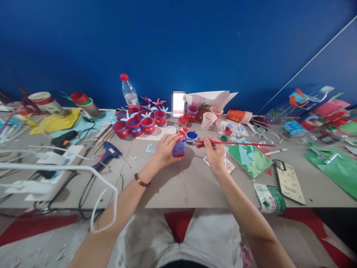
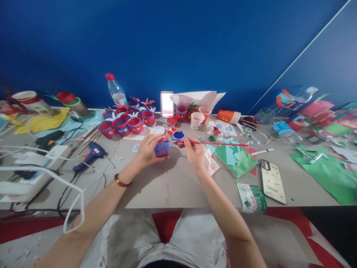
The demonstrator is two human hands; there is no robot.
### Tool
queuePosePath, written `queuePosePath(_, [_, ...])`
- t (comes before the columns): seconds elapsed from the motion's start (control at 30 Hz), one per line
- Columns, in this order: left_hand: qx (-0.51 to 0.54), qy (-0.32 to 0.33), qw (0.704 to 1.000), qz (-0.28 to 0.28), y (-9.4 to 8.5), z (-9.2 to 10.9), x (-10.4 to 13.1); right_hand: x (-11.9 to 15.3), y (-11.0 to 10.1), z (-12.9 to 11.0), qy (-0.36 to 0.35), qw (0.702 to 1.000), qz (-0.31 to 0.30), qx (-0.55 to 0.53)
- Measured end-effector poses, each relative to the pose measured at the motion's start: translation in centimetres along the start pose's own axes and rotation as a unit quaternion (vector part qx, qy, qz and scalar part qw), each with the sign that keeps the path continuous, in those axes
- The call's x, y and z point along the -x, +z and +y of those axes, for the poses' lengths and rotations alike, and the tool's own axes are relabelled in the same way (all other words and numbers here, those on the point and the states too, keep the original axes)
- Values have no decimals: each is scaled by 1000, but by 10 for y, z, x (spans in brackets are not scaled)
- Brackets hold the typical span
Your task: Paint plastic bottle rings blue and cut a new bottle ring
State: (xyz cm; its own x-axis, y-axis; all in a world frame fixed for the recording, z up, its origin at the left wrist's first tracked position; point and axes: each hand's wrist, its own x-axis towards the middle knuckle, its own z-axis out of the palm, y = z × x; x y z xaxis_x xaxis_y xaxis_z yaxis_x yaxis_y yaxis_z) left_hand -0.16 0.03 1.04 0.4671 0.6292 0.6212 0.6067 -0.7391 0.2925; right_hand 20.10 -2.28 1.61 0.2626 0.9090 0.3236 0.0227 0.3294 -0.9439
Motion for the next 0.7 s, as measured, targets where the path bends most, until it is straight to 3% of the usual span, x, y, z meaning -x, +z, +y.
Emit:
queuePosePath(0.33, [0,6,1000,-3,1,-1,1,5,3,-4,20,998,-54,8])
queuePosePath(0.7, [-11,8,1000,1,0,0,0,3,2,-5,3,1000,-12,26])
